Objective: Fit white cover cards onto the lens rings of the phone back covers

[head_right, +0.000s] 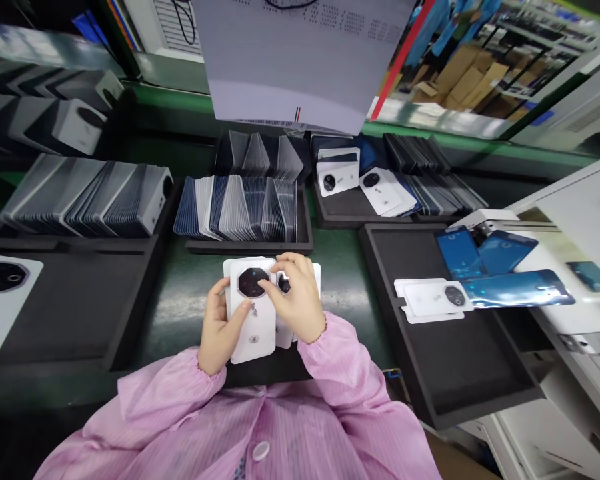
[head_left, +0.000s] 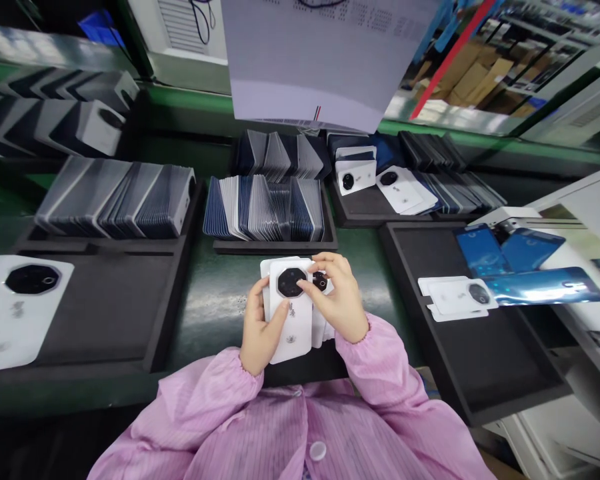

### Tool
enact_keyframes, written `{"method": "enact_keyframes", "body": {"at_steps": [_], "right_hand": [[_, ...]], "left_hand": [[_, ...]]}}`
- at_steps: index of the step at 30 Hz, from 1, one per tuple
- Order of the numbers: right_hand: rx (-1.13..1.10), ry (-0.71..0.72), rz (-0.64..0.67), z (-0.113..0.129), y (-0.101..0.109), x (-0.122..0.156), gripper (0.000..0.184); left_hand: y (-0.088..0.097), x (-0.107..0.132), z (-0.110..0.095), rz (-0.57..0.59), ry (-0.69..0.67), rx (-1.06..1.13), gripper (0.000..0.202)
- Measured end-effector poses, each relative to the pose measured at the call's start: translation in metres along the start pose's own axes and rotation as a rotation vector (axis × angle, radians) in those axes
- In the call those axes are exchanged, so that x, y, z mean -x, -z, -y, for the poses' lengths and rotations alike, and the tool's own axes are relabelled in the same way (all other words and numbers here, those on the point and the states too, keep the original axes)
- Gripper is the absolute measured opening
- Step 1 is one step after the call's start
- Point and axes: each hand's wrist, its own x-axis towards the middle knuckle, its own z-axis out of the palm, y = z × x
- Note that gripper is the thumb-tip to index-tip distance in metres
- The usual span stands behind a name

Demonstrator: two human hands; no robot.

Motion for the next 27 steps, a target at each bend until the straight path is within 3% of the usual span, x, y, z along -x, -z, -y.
{"method": "enact_keyframes", "body": {"at_steps": [3,6,11,16,27], "right_hand": [[-0.057,-0.059,0.016,-0.005,-0.003,0.001,0.012],[-0.048,-0.021,0.015,-0.008,-0.005,0.004,0.007],[0.089,0.28,-0.111,-0.011,-0.014,0.013,0.008],[0.044,0.607,-0.058,-0.019,-0.022,0.027,0.016],[-0.186,0.661,0.016,-0.025,-0.025,0.039,0.025]], "left_hand": [[0.001,0.0,0.004,0.011,-0.035,-0.045,0.05],[0.001,-0.001,0.003,0.016,-0.006,-0.027,0.051],[-0.001,-0.005,0.0,0.024,0.096,0.049,0.05],[0.002,-0.007,0.0,0.019,0.089,0.002,0.049],[0.004,-0.008,-0.004,-0.007,0.061,-0.075,0.049]]}}
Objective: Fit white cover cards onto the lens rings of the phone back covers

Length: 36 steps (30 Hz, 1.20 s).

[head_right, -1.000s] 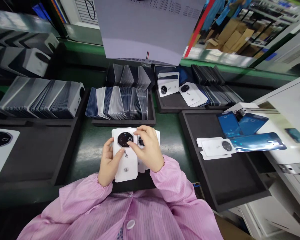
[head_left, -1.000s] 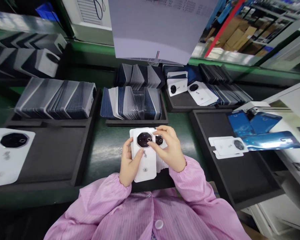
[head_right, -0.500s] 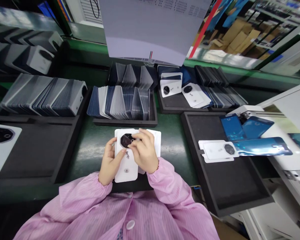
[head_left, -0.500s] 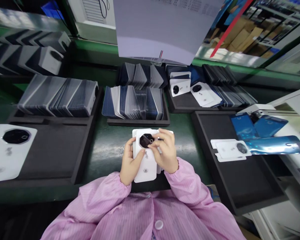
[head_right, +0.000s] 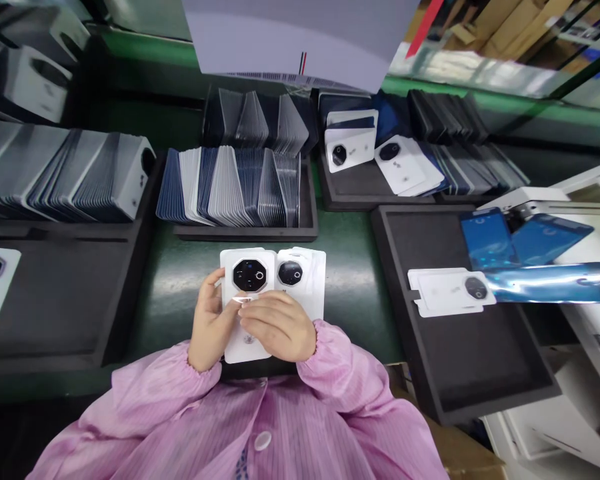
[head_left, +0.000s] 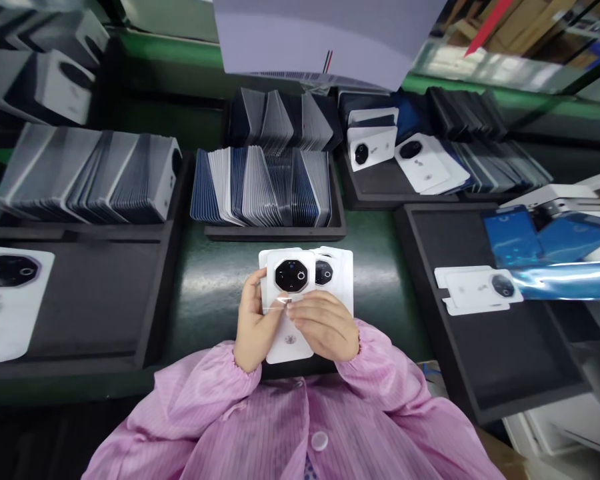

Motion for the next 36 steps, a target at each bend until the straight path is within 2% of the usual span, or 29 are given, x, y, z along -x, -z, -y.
{"method": "enact_keyframes", "body": {"at_steps": [26,33,36], "right_hand": [[0.038,-0.064,-0.007,0.0005,0.0026,-0.0018,0.024],[0.071,-0.095,-0.033,-0.0005,0.0021,-0.0014,0.036],[0.181,-0.188,-0.031,-0.0015,0.0037,-0.0023,0.047]], "left_hand": [[0.0015,0.0034,-0.0002,0.007,-0.008,-0.024,0.048],[0.0008,0.0033,-0.0003,-0.008,0.024,-0.006,0.047],[0.0001,0.0029,0.0007,-0.005,0.022,0.026,0.047]]}}
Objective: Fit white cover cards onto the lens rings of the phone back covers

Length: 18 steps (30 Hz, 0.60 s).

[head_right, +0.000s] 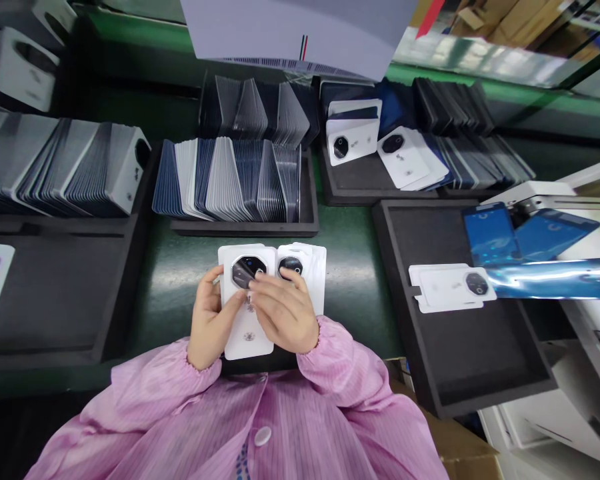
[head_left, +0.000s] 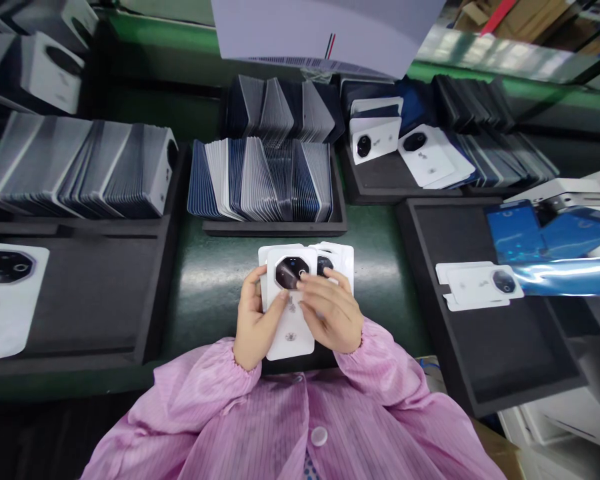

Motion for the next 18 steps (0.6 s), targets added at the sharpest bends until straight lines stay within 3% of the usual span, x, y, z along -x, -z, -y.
{"method": "enact_keyframes", "body": {"at_steps": [5,8,11,18], "right_hand": [[0.05,-0.298,0.129,-0.006,0.004,-0.005,0.087],[-0.038,-0.4,0.2,-0.009,0.005,-0.006,0.083],[-0.091,-0.433,0.173,-0.012,0.006,-0.007,0.077],[-0.07,-0.345,0.054,-0.011,0.004,-0.008,0.07]], "left_hand": [[-0.002,0.001,0.002,0.028,0.056,0.045,0.05],[-0.002,0.002,0.002,0.046,0.086,0.056,0.052],[-0.003,0.002,0.001,0.065,0.089,0.068,0.052],[-0.004,0.001,0.0,0.097,0.068,0.115,0.05]]}}
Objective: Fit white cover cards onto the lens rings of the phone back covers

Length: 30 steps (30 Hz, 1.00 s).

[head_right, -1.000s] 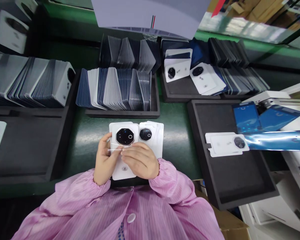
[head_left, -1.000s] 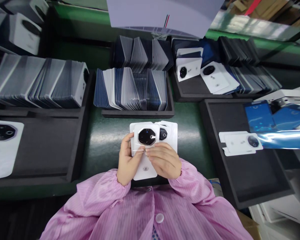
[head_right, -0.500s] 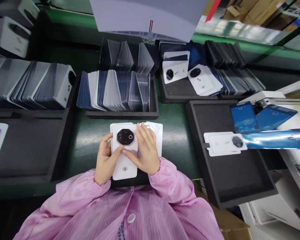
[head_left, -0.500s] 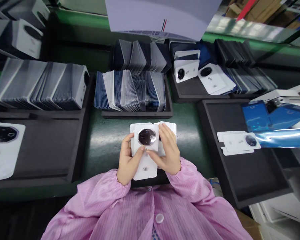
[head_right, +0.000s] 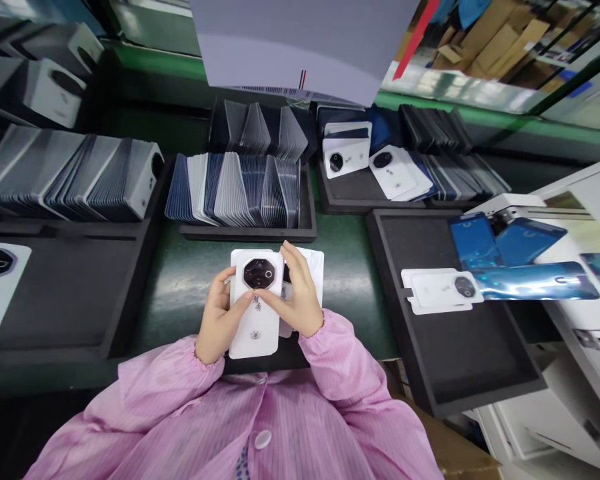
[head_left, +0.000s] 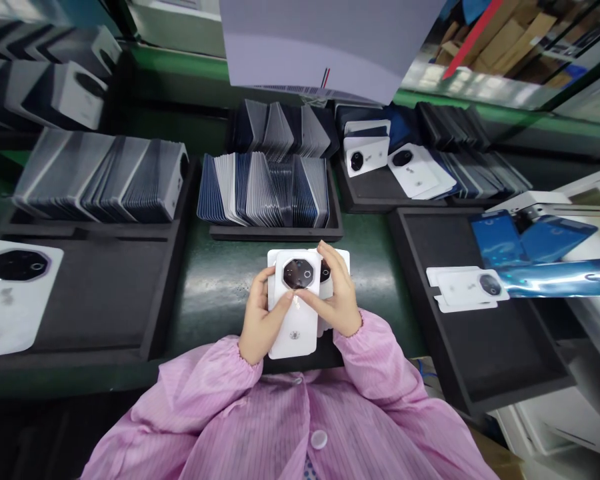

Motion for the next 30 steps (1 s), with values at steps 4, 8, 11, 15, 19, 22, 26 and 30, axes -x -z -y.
{"method": "enact_keyframes", "body": {"at_steps": [4,8,11,15,19,22,26,30], "right_hand": [[-0.084,-0.065,-0.097,0.003,0.0,0.001,0.04],[-0.222,-0.212,-0.163,0.001,-0.002,0.002,0.016],[-0.273,-0.246,-0.169,0.0,-0.004,0.003,0.01],[-0.125,-0.129,-0.215,0.004,-0.005,0.005,0.005],[0.085,0.206,-0.17,0.008,-0.006,0.008,0.011],[0.116,0.339,-0.095,0.009,-0.006,0.009,0.01],[0.091,0.372,-0.075,0.008,-0.006,0.009,0.007],[0.053,0.389,-0.068,0.007,-0.005,0.008,0.006]], "left_hand": [[0.002,0.002,0.006,-0.004,-0.087,-0.083,0.049],[0.003,0.003,0.013,-0.023,-0.253,-0.232,0.047],[0.003,0.003,0.015,-0.023,-0.279,-0.273,0.048],[0.002,0.0,0.013,-0.006,-0.177,-0.2,0.051],[0.001,-0.004,0.011,-0.026,-0.095,-0.117,0.049],[0.002,-0.005,0.01,-0.032,-0.082,-0.094,0.047],[0.005,-0.006,0.01,-0.022,-0.115,-0.102,0.046],[0.006,-0.005,0.009,-0.022,-0.129,-0.106,0.046]]}}
